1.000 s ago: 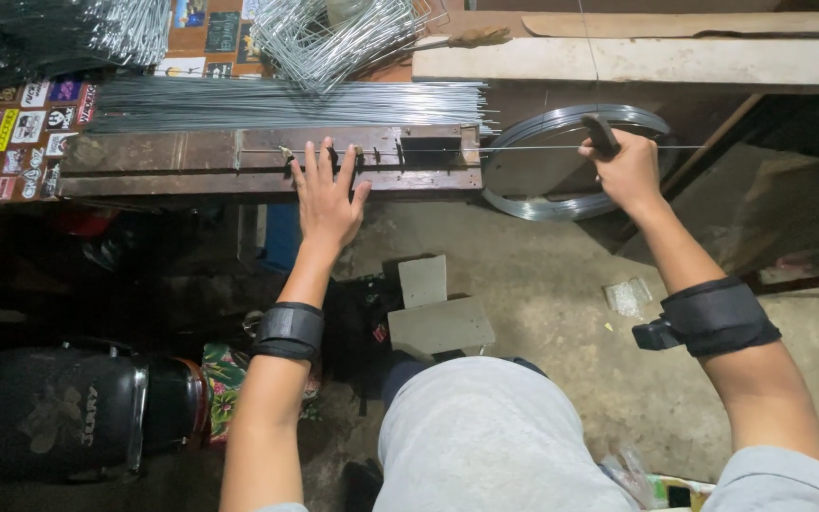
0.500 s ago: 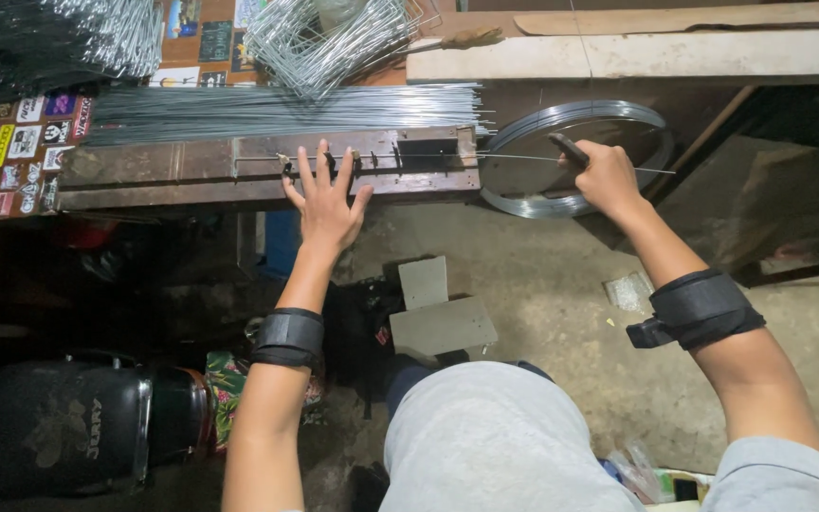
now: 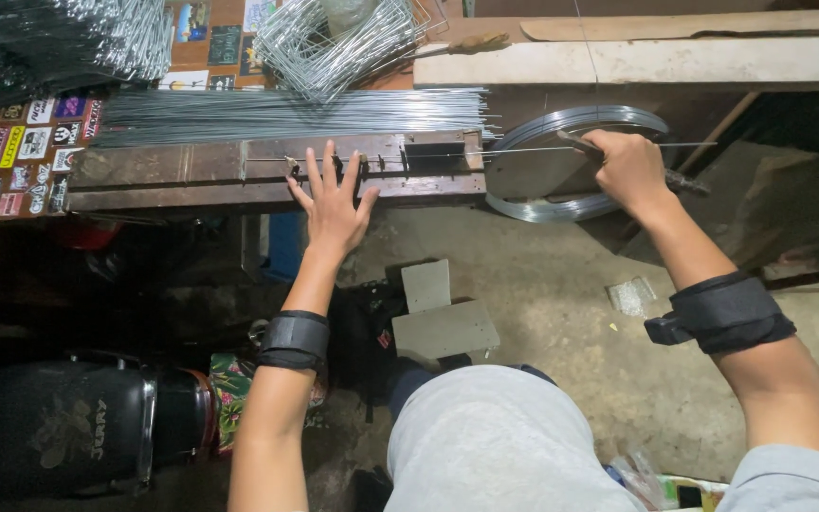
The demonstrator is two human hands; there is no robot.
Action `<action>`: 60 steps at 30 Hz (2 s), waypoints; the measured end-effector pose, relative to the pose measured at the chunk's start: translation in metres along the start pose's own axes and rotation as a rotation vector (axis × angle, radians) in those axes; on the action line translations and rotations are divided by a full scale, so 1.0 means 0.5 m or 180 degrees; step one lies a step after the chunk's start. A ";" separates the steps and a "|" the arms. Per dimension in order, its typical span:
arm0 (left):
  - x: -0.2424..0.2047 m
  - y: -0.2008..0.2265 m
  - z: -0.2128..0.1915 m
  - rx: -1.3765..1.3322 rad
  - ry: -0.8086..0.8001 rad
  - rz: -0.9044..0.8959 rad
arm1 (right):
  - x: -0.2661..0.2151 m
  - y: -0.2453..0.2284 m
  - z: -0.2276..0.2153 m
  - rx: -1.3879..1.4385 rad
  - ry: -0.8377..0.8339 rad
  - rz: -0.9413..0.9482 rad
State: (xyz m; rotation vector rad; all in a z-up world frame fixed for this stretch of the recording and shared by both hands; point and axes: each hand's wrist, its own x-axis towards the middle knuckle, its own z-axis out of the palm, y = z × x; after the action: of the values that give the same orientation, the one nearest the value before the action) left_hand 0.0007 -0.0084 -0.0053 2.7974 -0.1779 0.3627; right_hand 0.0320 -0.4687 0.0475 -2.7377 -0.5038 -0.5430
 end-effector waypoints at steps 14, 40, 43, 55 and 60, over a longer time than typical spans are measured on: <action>0.000 0.005 -0.004 -0.0036 0.0017 -0.0068 | 0.028 0.039 0.044 -0.0139 -0.0640 0.0354; 0.000 -0.011 0.034 0.0137 0.0285 0.0063 | 0.066 -0.006 0.007 0.0977 -0.0780 -0.0837; 0.003 -0.016 0.038 0.0121 0.0310 0.0066 | 0.082 -0.021 -0.026 0.0703 -0.1074 -0.0621; 0.010 -0.033 0.079 0.0274 0.0637 0.0201 | 0.185 -0.014 -0.030 -0.1429 -0.1531 -0.0782; 0.008 -0.035 0.076 0.0258 0.0634 0.0200 | 0.247 -0.006 0.046 -0.1537 -0.1784 -0.1324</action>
State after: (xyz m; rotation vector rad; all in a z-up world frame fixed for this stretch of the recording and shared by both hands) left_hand 0.0161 -0.0045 -0.0442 2.8167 -0.2098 0.6740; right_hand 0.1449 -0.4235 0.0793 -3.2576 -1.2365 0.0532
